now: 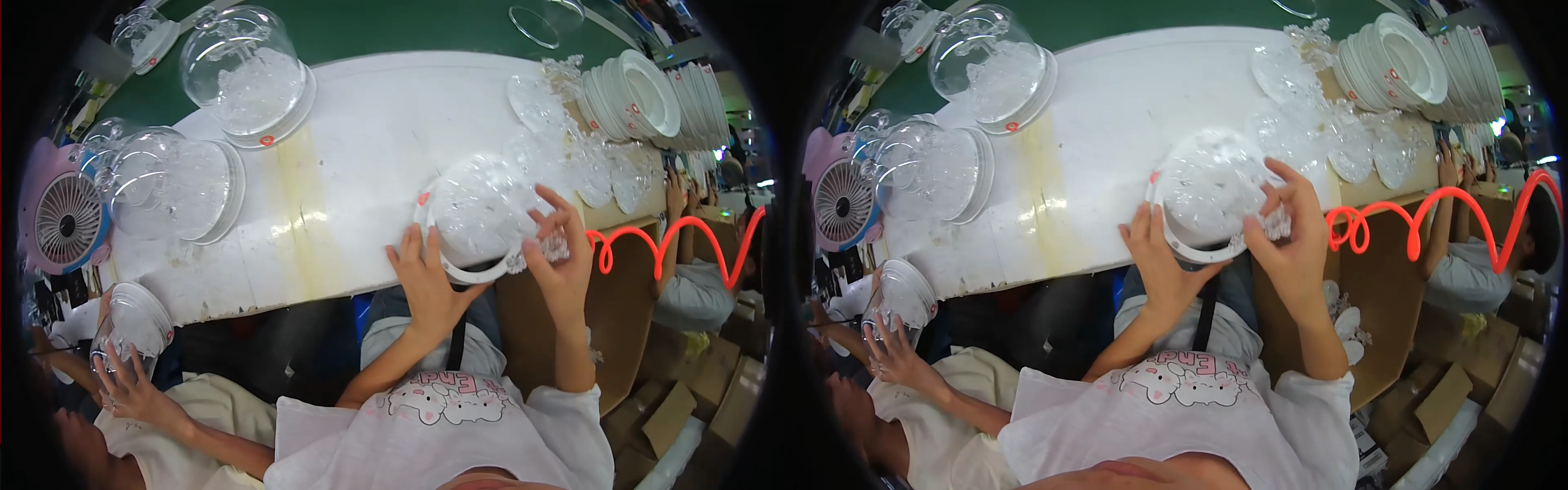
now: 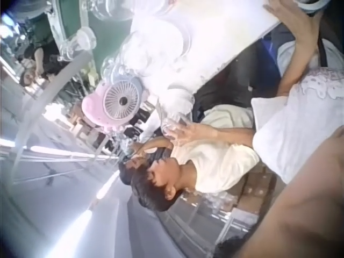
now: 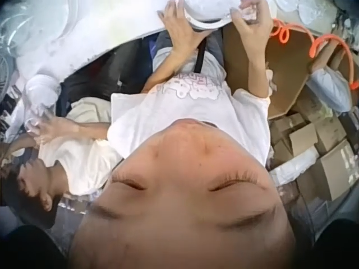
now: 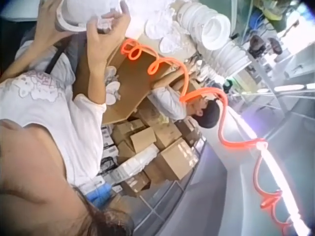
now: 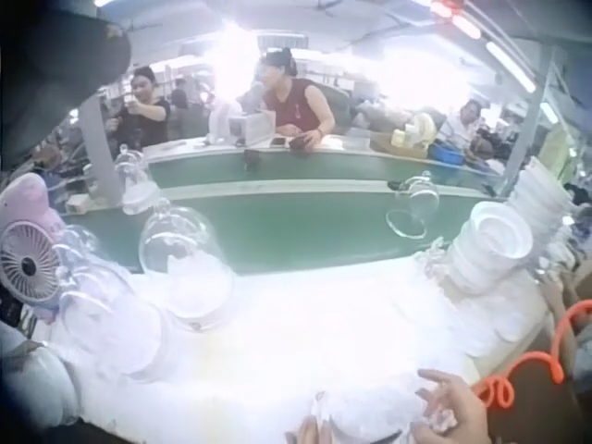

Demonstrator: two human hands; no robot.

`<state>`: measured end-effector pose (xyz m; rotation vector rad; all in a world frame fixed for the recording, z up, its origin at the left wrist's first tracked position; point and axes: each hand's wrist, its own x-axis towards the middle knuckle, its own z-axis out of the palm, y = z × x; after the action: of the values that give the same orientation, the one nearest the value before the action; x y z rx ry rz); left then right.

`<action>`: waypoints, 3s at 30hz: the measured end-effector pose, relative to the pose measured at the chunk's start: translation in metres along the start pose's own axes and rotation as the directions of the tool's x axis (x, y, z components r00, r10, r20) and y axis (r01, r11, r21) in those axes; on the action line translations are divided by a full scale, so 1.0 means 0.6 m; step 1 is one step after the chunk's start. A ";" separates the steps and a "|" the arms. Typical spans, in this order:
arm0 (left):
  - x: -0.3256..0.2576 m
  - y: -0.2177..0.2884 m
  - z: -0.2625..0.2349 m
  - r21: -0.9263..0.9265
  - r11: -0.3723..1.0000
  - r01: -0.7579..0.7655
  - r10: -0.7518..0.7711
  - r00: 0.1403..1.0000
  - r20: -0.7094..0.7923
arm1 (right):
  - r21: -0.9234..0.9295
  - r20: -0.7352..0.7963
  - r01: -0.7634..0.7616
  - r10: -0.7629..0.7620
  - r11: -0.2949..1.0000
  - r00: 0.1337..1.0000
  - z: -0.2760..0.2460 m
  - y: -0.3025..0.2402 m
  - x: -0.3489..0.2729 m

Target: Assembling decorative light fixtures by cleaning components with an air gun and placing glass domes over bases.

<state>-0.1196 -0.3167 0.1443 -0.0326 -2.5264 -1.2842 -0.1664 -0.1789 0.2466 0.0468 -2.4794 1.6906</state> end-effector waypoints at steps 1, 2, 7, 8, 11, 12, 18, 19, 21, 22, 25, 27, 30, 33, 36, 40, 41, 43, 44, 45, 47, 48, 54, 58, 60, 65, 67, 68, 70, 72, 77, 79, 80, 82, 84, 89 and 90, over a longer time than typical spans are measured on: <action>0.001 -0.001 -0.002 0.004 1.000 0.001 -0.001 1.000 -0.024 | -0.010 0.051 0.046 -0.046 0.999 0.998 -0.003 -0.002 0.011; 0.003 -0.004 -0.004 0.011 1.000 0.022 -0.022 1.000 -0.004 | 0.040 0.062 0.027 -0.030 0.999 0.998 -0.003 -0.006 0.020; 0.005 -0.029 0.018 -0.027 0.998 -0.058 0.053 0.985 -0.161 | 0.328 0.072 -0.130 0.113 0.936 0.991 -0.031 0.010 0.042; 0.006 -0.032 0.019 -0.033 0.995 -0.093 0.085 0.975 -0.206 | 0.322 0.078 -0.133 0.114 0.937 0.990 -0.038 0.008 0.041; 0.011 -0.037 0.021 -0.084 0.985 -0.151 0.130 0.968 -0.216 | 0.363 0.131 -0.265 0.233 0.893 0.964 -0.054 0.010 0.039; 0.011 -0.037 0.022 -0.088 0.985 -0.146 0.125 0.969 -0.214 | 0.357 0.132 -0.269 0.237 0.894 0.962 -0.053 0.007 0.039; 0.011 -0.034 0.030 -0.104 0.970 -0.219 0.183 0.942 -0.281 | 0.352 0.187 -0.308 0.256 0.884 0.949 -0.051 0.004 0.043; 0.012 -0.033 0.031 -0.084 0.970 -0.228 0.197 0.941 -0.274 | 0.342 0.172 -0.299 0.253 0.891 0.952 -0.051 0.004 0.043; 0.013 -0.027 0.034 -0.065 0.970 -0.234 0.209 0.941 -0.268 | 0.330 0.160 -0.291 0.251 0.898 0.955 -0.049 0.002 0.045; 0.015 -0.019 0.037 -0.038 0.976 -0.213 0.196 0.944 -0.266 | 0.291 0.150 -0.269 0.234 0.918 0.961 -0.044 -0.001 0.046; 0.018 -0.017 0.035 -0.036 0.984 -0.173 0.159 0.955 -0.249 | 0.220 0.152 -0.247 0.217 0.944 0.964 -0.033 -0.007 0.052; 0.021 -0.021 0.018 -0.062 0.986 -0.153 0.135 0.963 -0.233 | 0.188 0.162 -0.247 0.218 0.951 0.962 -0.034 -0.007 0.061; 0.046 -0.045 -0.055 -0.185 0.975 -0.126 0.172 0.951 0.256 | 0.115 0.201 -0.242 0.217 0.963 0.955 -0.047 -0.004 0.063; 0.097 -0.057 -0.089 -0.133 0.976 -0.174 0.212 0.907 0.363 | 0.113 0.312 -0.153 0.111 0.982 0.943 -0.048 -0.004 0.067; 0.130 -0.071 -0.082 -0.100 0.975 -0.201 0.224 0.868 0.444 | 0.041 0.359 -0.154 0.130 0.987 0.924 -0.043 -0.015 0.071; 0.136 -0.067 -0.066 -0.136 0.972 -0.194 0.236 0.837 0.493 | 0.030 0.365 -0.116 0.097 0.993 0.926 -0.039 -0.016 0.070; 0.132 -0.067 -0.061 -0.139 0.972 -0.191 0.235 0.835 0.497 | 0.046 0.340 -0.138 0.114 0.989 0.934 -0.039 -0.016 0.068; 0.124 -0.071 -0.053 -0.136 0.965 -0.224 0.261 0.857 0.443 | 0.047 0.330 -0.157 0.133 0.986 0.935 -0.043 -0.016 0.071; 0.124 -0.071 -0.053 -0.137 0.965 -0.222 0.261 0.856 0.446 | 0.051 0.321 -0.172 0.147 0.984 0.936 -0.043 -0.017 0.072; 0.125 -0.072 -0.052 -0.144 0.962 -0.234 0.274 0.859 0.432 | 0.051 0.320 -0.175 0.150 0.983 0.936 -0.041 -0.021 0.073; 0.125 -0.072 -0.052 -0.150 0.958 -0.243 0.285 0.862 0.419 | 0.014 0.311 -0.186 0.172 0.982 0.935 -0.034 -0.025 0.073; 0.124 -0.072 -0.052 -0.153 0.959 -0.240 0.282 0.864 0.418 | 0.013 0.311 -0.188 0.175 0.982 0.934 -0.033 -0.024 0.072; 0.122 -0.071 -0.051 -0.172 0.960 -0.221 0.274 0.869 0.412 | 0.072 0.225 -0.259 0.237 0.963 0.945 -0.035 -0.027 0.061; 0.102 -0.063 -0.049 -0.144 0.978 -0.152 0.198 0.899 0.391 | 0.109 0.166 -0.241 0.222 0.964 0.961 -0.039 -0.031 0.045; 0.077 -0.054 -0.037 -0.091 0.987 -0.133 0.155 0.939 0.307 | 0.139 0.125 -0.240 0.224 0.961 0.967 -0.038 -0.033 0.038; 0.054 -0.045 -0.014 -0.006 0.994 -0.105 0.105 0.990 0.089 | 0.122 0.196 -0.203 0.177 0.971 0.964 -0.035 -0.021 0.033; 0.055 -0.047 -0.014 0.006 0.994 -0.109 0.108 0.990 0.092 | 0.117 0.211 -0.185 0.157 0.976 0.965 -0.033 -0.021 0.039; 0.055 -0.047 -0.014 0.008 0.994 -0.109 0.108 0.990 0.093 | 0.111 0.227 -0.164 0.135 0.980 0.964 -0.032 -0.023 0.043; 0.056 -0.047 -0.014 -0.010 0.995 -0.101 0.102 0.990 0.097 | 0.092 0.245 -0.158 0.132 0.983 0.961 -0.030 -0.024 0.054; 0.056 -0.048 -0.015 -0.004 0.995 -0.099 0.099 0.989 0.106 | 0.073 0.260 -0.153 0.129 0.986 0.957 -0.029 -0.024 0.063; 0.056 -0.046 -0.015 0.010 0.996 -0.093 0.091 0.990 0.110 | -0.017 0.315 -0.094 0.094 0.995 0.944 -0.023 -0.021 0.081; 0.056 -0.046 -0.017 0.004 0.996 -0.094 0.093 0.989 0.116 | -0.015 0.327 -0.079 0.080 0.997 0.942 -0.020 -0.023 0.087; 0.056 -0.047 -0.016 0.004 0.996 -0.094 0.093 0.989 0.117 | -0.012 0.340 -0.064 0.064 0.998 0.938 -0.020 -0.024 0.090; 0.056 -0.048 -0.014 0.011 0.995 -0.102 0.101 0.990 0.099 | -0.037 0.378 -0.071 0.080 0.997 0.922 -0.025 -0.026 0.098; 0.056 -0.050 -0.015 0.013 0.995 -0.100 0.098 0.989 0.108 | -0.062 0.416 -0.078 0.097 0.995 0.904 -0.026 -0.025 0.104; 0.056 -0.047 -0.015 0.021 0.995 -0.101 0.098 0.988 0.118 | -0.047 0.464 -0.046 0.063 0.998 0.884 -0.025 -0.027 0.113; 0.056 -0.048 -0.014 0.023 0.995 -0.101 0.097 0.988 0.121 | -0.047 0.464 -0.047 0.063 0.998 0.883 -0.025 -0.029 0.116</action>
<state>-0.1539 -0.3446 0.1361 -0.2325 -2.6071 -1.2405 -0.2319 -0.1680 0.2774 0.4345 -2.8676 1.8370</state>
